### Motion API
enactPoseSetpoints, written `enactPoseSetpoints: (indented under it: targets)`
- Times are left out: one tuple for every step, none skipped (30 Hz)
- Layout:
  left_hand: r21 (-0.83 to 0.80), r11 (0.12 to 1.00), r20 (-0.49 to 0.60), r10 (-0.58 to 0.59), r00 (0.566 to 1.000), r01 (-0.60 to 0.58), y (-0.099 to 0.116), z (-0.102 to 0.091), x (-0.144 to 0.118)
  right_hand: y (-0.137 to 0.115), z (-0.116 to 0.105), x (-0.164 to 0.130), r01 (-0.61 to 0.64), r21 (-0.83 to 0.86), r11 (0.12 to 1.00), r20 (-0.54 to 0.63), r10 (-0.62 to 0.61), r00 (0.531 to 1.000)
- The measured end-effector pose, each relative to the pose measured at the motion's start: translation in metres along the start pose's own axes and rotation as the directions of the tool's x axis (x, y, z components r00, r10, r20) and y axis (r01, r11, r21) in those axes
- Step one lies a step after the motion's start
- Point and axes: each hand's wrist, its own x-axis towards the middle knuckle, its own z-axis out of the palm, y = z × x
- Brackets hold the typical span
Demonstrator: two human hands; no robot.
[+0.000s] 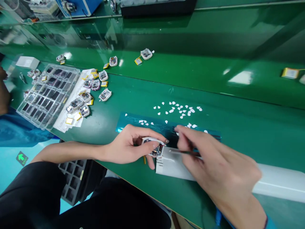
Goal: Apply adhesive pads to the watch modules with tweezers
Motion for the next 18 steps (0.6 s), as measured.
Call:
enactPoseSetpoints:
  targets:
    - [-0.006,1.0,0.007,-0.005,1.0,0.005,0.0,0.0,0.0,0.001,0.0,0.002,0.0,-0.048,0.999,-0.047,-0.003,0.999]
    - [-0.02,1.0,0.009,-0.005,1.0,0.005,0.0,-0.001,0.001,0.001,0.0,0.005,0.016,-0.069,0.997,-0.086,-0.022,0.996]
    - [-0.036,0.999,0.007,-0.004,1.0,0.004,-0.001,-0.001,0.001,0.002,0.001,0.007,0.029,-0.061,0.998,-0.107,-0.035,0.994]
    - [-0.054,0.999,0.003,-0.003,1.0,0.003,-0.002,-0.002,0.002,0.003,0.001,0.009,0.047,-0.021,0.999,-0.098,-0.049,0.994]
    - [-0.078,0.997,-0.003,-0.002,1.0,0.001,-0.004,-0.002,0.003,0.003,0.001,0.009,0.096,0.029,0.995,-0.078,-0.094,0.993]
    - [-0.1,0.995,-0.008,-0.002,1.0,0.002,-0.005,-0.003,0.003,0.004,0.001,0.009,0.155,0.071,0.985,-0.046,-0.152,0.987]
    - [-0.118,0.993,-0.01,-0.004,1.0,0.003,-0.006,-0.003,0.004,0.005,0.002,0.008,0.218,0.101,0.971,-0.025,-0.216,0.976]
    - [-0.13,0.992,-0.007,-0.006,1.0,0.005,-0.007,-0.003,0.005,0.005,0.002,0.006,0.274,0.127,0.953,-0.016,-0.274,0.961]
    - [-0.137,0.991,-0.004,-0.007,1.0,0.007,-0.008,-0.004,0.005,0.006,0.002,0.005,0.316,0.155,0.936,-0.008,-0.319,0.948]
    - [-0.14,0.99,-0.002,-0.008,1.0,0.007,-0.008,-0.004,0.005,0.006,0.002,0.003,0.336,0.182,0.924,0.001,-0.342,0.94]
    - [-0.14,0.99,0.0,-0.005,1.0,0.005,-0.008,-0.004,0.005,0.006,0.002,0.002,0.344,0.2,0.917,-0.004,-0.351,0.936]
    - [-0.14,0.99,0.002,-0.003,1.0,0.004,-0.007,-0.004,0.005,0.006,0.002,0.001,0.343,0.213,0.915,-0.007,-0.349,0.937]
    - [-0.142,0.99,0.004,0.0,1.0,0.0,-0.006,-0.004,0.004,0.005,0.002,0.0,0.343,0.216,0.914,-0.018,-0.348,0.937]
    - [-0.143,0.99,0.005,0.004,1.0,-0.003,-0.005,-0.004,0.004,0.005,0.001,0.0,0.345,0.21,0.915,-0.029,-0.347,0.937]
    - [-0.144,0.99,0.006,0.007,1.0,-0.007,-0.003,-0.004,0.004,0.005,0.0,-0.001,0.347,0.197,0.917,-0.033,-0.347,0.937]
    - [-0.143,0.99,0.009,0.011,1.0,-0.01,-0.002,-0.004,0.003,0.006,-0.001,-0.002,0.346,0.181,0.921,-0.018,-0.348,0.937]
    - [-0.141,0.99,0.012,0.013,1.0,-0.011,-0.002,-0.004,0.003,0.006,-0.002,-0.003,0.342,0.168,0.925,0.007,-0.348,0.937]
    - [-0.137,0.991,0.013,0.015,1.0,-0.013,-0.001,-0.004,0.003,0.006,-0.003,-0.004,0.34,0.161,0.927,0.027,-0.349,0.937]
